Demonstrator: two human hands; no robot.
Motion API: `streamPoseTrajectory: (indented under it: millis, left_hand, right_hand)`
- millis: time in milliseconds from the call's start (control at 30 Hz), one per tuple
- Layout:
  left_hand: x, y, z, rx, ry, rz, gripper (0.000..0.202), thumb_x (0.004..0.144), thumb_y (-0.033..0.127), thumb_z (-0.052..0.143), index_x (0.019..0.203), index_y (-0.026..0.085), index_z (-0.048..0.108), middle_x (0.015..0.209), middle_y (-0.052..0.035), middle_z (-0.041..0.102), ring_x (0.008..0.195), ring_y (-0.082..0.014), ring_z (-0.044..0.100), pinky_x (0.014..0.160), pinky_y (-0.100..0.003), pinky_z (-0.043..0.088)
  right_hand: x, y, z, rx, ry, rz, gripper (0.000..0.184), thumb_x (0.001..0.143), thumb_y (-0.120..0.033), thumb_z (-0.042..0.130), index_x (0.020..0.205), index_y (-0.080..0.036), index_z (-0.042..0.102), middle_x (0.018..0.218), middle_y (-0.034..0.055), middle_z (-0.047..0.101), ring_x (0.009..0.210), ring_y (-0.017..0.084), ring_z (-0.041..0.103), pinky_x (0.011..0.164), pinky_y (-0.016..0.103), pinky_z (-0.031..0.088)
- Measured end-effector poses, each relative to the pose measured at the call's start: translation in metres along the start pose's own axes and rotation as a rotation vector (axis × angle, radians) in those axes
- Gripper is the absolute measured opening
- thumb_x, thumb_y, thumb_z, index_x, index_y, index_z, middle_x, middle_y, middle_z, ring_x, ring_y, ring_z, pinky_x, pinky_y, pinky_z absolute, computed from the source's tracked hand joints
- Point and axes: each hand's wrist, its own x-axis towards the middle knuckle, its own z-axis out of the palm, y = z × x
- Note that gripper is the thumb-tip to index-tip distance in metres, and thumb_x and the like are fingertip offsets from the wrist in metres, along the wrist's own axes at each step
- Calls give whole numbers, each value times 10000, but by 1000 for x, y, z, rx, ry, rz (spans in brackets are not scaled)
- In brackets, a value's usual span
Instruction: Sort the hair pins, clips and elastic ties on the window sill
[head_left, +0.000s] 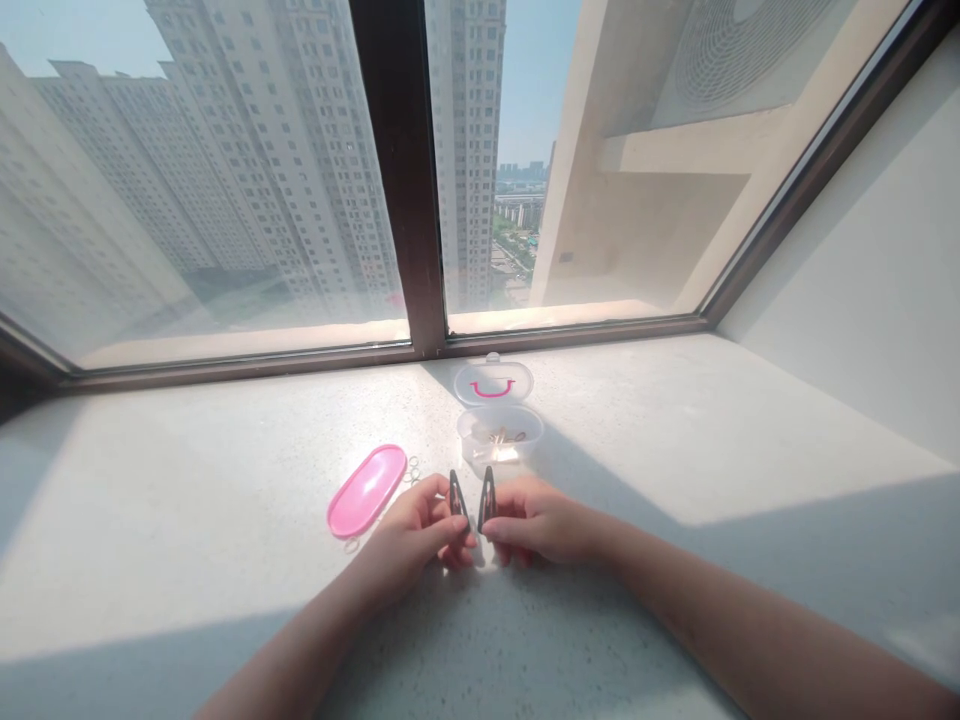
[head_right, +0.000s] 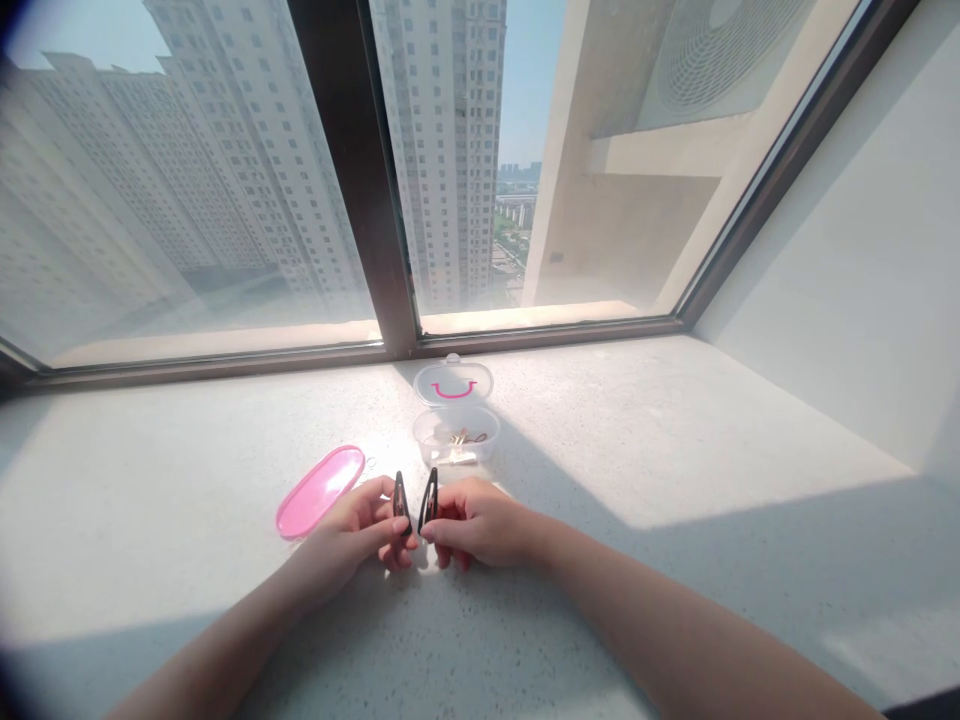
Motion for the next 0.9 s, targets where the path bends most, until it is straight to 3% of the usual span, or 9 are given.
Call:
streamPoseTrajectory:
  millis: [267, 500, 900]
  left_hand:
    - [0, 0, -1, 57, -53, -37, 154, 846, 260, 600, 850, 178, 470, 730, -9, 650, 599, -142, 633, 570, -265, 488]
    - [-3, 2, 1, 110, -55, -16, 119, 865, 245, 571, 885, 175, 477, 730, -10, 649, 613, -133, 613, 594, -268, 476]
    - [-1, 1, 0, 123, -70, -30, 104, 844, 224, 577, 892, 180, 496, 767, -24, 661, 651, -151, 624, 613, -280, 473]
  right_hand:
    - [4, 0, -3, -7, -64, 88, 133, 834, -214, 513, 803, -135, 615, 643, -7, 590, 470, 79, 480, 459, 187, 374]
    - [2, 1, -1, -28, -87, 15, 132, 863, -198, 496, 837, -140, 611, 649, -12, 574, 504, 84, 491, 494, 192, 393]
    - [1, 0, 0, -45, -71, 24, 123, 843, -178, 512, 813, -134, 623, 616, -19, 567, 495, 83, 498, 477, 181, 395]
